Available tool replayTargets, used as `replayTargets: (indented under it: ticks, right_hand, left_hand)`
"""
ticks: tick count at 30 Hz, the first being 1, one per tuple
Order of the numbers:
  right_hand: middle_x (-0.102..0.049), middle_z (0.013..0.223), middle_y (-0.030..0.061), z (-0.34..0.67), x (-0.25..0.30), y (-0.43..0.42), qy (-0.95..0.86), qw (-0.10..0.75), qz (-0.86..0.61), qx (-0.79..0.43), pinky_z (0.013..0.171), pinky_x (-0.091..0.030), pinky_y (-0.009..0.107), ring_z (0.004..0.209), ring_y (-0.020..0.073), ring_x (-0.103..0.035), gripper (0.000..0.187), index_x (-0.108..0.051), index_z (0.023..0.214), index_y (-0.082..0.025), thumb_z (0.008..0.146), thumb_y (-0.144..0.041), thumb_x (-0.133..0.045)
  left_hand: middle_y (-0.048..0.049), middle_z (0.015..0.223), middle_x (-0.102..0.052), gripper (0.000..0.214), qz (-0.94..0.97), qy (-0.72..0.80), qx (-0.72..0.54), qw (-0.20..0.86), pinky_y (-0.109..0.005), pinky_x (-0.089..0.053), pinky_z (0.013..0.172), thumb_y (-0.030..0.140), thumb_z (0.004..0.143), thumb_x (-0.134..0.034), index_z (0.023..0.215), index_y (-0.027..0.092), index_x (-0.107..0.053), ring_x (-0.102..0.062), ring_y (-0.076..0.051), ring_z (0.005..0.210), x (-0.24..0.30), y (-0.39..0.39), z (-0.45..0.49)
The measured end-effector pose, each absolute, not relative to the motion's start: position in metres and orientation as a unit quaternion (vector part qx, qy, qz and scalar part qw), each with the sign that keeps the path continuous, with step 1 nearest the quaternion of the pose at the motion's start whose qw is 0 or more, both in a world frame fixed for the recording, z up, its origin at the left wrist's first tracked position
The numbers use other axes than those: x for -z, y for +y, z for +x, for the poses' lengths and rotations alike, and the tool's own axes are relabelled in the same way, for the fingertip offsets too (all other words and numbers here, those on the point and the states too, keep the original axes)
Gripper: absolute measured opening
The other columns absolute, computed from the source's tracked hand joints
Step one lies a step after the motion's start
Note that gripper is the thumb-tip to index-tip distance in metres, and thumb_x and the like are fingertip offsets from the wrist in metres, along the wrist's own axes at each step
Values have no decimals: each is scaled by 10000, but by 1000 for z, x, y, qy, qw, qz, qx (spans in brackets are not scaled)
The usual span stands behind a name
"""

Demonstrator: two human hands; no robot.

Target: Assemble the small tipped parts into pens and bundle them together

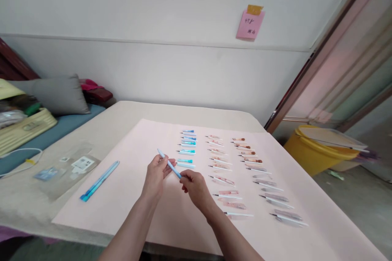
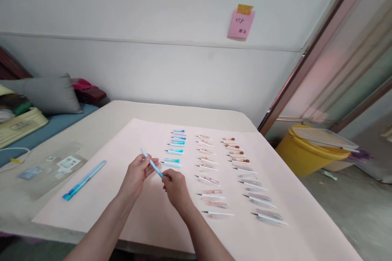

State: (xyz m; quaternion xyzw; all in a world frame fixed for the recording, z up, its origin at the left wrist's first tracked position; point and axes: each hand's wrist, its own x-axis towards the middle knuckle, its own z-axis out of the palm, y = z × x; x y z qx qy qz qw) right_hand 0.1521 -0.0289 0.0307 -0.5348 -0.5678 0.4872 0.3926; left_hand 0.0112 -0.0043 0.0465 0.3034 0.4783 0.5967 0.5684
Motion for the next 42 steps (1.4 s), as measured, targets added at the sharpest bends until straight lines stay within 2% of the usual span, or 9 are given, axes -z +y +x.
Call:
replayTargets:
  ticks: [3, 6, 12, 18, 25, 32, 35, 39, 42]
  right_hand:
    - [-503, 514, -25, 154, -31, -29, -560, 400, -520, -506, 482, -402, 207, 485, 107, -485, 140, -597, 673, -165, 717, -185, -465]
    - [-561, 611, -8, 154, -31, -29, -562, 415, -509, -502, 494, -405, 216, 507, 109, -498, 184, -622, 798, -171, 744, -212, -451]
    - [-576, 701, -15, 151, -29, -33, -623, 423, -565, -336, 603, -367, 229, 629, 130, -479, 126, -632, 814, -229, 729, -255, -543]
    - [-495, 560, -26, 155, -34, -31, -589, 402, -539, -449, 535, -325, 219, 536, 112, -429, 217, -621, 689, -181, 793, -307, -478]
    - [-481, 539, -40, 152, -41, -34, -618, 388, -555, -399, 524, -295, 215, 542, 107, -425, 188, -554, 604, -189, 770, -236, -479]
    - [-492, 536, -42, 152, -40, -35, -619, 382, -553, -406, 534, -309, 212, 539, 106, -434, 194, -529, 585, -192, 767, -225, -473]
    - [-487, 536, -43, 152, -41, -35, -620, 386, -549, -407, 531, -306, 213, 539, 106, -431, 197, -526, 587, -193, 770, -233, -466]
    - [-466, 523, -45, 149, -40, -36, -623, 378, -545, -416, 515, -288, 211, 527, 100, -413, 209, -498, 564, -190, 766, -234, -469]
    - [-457, 511, -46, 149, -39, -36, -617, 369, -544, -432, 511, -283, 210, 518, 96, -405, 229, -487, 543, -186, 765, -240, -473]
  left_hand:
    - [-90, 840, -671, 274, 309, 475, -596, 569, -388, -481, 846, 385, 716, -657, 847, 157, -578, -642, -204, 857, -48, -6, 12]
    - [-91, 840, -671, 273, 307, 472, -605, 563, -387, -482, 843, 381, 715, -659, 853, 159, -585, -638, -205, 865, -49, -7, 13]
    - [-100, 882, -669, 271, 317, 464, -597, 573, -384, -481, 834, 393, 738, -632, 864, 158, -584, -628, -206, 874, -51, -13, 20]
    - [-97, 899, -659, 276, 343, 431, -578, 602, -372, -469, 815, 417, 754, -607, 873, 168, -592, -611, -211, 897, -55, -16, 22]
    - [-27, 802, -612, 260, 340, 490, -597, 536, -264, -445, 765, 394, 666, -692, 762, 159, -638, -560, -137, 796, -54, -14, 22]
    - [-56, 794, -645, 320, 303, 457, -607, 575, -342, -456, 824, 261, 646, -709, 933, 155, -613, -605, -167, 807, -53, -12, 20]
    - [-40, 805, -637, 278, 314, 455, -611, 566, -323, -454, 809, 309, 659, -701, 884, 172, -613, -597, -159, 816, -56, -14, 22]
    - [8, 704, -574, 228, 329, 492, -622, 513, -273, -454, 748, 336, 655, -702, 767, 162, -609, -546, -108, 692, -55, -13, 20]
    - [-16, 726, -603, 279, 311, 484, -620, 534, -306, -462, 764, 286, 634, -716, 861, 157, -616, -571, -131, 716, -54, -11, 17]
